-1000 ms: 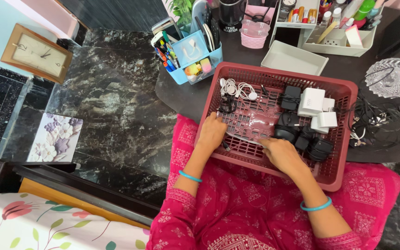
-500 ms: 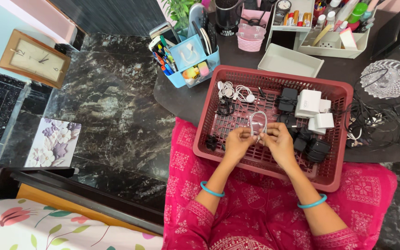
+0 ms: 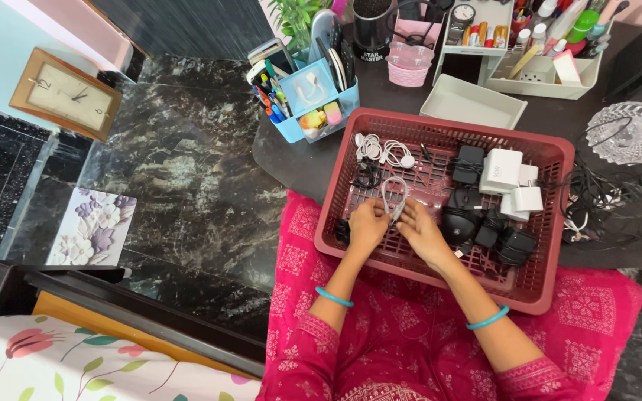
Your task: The person sorts and organizes various electronic accessories, including chargers, cables, and earphones, from a red basket onto a desk. They handle items one at a time, untangling cables and placing them into separate containers or back into the basket.
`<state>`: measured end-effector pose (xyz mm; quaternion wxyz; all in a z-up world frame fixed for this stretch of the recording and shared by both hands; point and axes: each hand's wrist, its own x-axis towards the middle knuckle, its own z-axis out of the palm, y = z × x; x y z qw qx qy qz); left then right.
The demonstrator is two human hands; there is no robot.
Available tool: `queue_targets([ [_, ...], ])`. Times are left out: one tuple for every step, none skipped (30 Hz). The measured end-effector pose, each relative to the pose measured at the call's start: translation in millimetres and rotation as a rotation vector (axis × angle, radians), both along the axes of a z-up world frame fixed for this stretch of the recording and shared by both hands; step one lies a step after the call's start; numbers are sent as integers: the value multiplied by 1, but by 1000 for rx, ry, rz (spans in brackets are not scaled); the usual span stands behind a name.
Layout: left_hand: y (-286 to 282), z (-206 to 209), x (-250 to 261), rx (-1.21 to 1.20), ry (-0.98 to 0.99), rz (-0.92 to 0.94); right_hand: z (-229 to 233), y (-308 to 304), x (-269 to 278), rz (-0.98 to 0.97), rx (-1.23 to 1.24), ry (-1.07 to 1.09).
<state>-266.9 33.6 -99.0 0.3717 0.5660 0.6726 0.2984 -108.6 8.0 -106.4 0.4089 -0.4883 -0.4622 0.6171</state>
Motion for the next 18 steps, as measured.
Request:
queue_targets([
  [5, -2, 0, -3, 9, 4, -1, 2, -2, -4, -12, 20],
  [8, -4, 1, -6, 17, 9, -1, 5, -3, -7, -24, 41],
  [12, -6, 1, 1, 35, 12, -2, 8, -4, -11, -36, 62],
  [16, -7, 3, 8, 53, 15, -3, 10, -5, -1, -27, 77],
  [18, -8, 4, 14, 70, 16, -5, 12, -4, 8, -20, 93],
  [20, -9, 5, 21, 74, 28, -8, 13, -3, 16, -13, 108],
  [21, -9, 6, 27, 77, 40, -11, 14, -3, 14, -17, 88],
  [22, -9, 7, 33, 80, 53, -14, 15, -2, 11, -21, 69],
  [23, -8, 8, 39, 95, 50, -18, 15, -1, 8, -25, 50],
  [23, -6, 9, 45, 111, 47, -21, 15, 0, 15, -37, 56],
  [22, -4, 10, 49, 128, 43, -24, 13, 1, 22, -51, 63],
  [21, -2, 10, 39, 171, 22, -27, 12, 2, 28, -64, 70],
  [18, -1, 9, 30, 214, 0, -28, 11, 2, 41, -55, 53],
  [16, 2, 8, 21, 257, -22, -28, 10, 1, 55, -45, 36],
  [14, 4, 8, 59, 268, -41, -26, 9, 2, 68, -34, 19],
  [11, 6, 8, 97, 279, -61, -22, 8, 3, 67, -26, 18],
  [8, 9, 8, 136, 291, -83, -15, 8, 3, 65, -16, 18],
  [6, 13, 7, 141, 296, -81, -6, 7, 3, 63, -6, 19],
])
